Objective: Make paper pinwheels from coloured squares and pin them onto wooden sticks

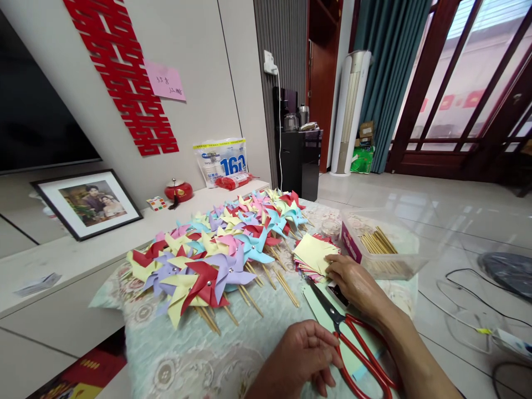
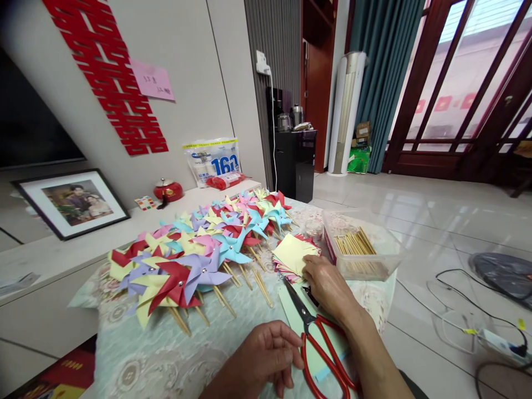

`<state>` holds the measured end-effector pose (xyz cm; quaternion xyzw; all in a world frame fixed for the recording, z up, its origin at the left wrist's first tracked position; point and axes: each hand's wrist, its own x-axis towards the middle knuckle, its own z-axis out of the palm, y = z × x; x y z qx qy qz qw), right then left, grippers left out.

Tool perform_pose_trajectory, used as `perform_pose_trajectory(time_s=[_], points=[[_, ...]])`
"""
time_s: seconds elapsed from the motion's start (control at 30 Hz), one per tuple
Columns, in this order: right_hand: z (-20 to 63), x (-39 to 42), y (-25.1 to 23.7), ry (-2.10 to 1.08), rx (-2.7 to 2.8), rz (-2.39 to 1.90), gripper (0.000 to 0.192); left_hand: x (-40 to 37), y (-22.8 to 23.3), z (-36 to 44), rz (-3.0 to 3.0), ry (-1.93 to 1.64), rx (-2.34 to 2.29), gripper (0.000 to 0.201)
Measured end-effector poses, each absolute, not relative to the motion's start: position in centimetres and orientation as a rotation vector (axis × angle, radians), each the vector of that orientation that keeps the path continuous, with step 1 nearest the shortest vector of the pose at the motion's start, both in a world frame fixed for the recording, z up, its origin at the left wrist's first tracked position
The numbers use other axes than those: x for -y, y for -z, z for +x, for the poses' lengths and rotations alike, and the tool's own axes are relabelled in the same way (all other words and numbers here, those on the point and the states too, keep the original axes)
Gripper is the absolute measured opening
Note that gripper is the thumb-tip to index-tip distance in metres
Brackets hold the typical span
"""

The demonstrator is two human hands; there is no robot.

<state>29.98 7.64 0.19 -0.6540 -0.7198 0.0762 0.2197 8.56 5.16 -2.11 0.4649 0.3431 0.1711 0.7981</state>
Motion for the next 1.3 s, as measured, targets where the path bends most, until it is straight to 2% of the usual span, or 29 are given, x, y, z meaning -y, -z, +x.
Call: perform_pose_trajectory(time_s=[0.63, 1.03, 1.3], points=[[30.16, -7.66, -0.10, -0.205, 1.974, -1.660, 0.030, -5.12, 2.18, 8.77, 1.011, -0.354, -0.739, 0.034], [30.08, -7.69, -0.03, -0.198, 1.936, -1.700, 0.023, -4.97, 1.55, 8.69, 1.016, -0.348, -0.744, 0.033], [30.03, -7.65, -0.09, -0.192, 1.935, -1.688, 0.026, -4.89, 2.09, 8.70, 1.018, -0.356, -0.728, 0.033]])
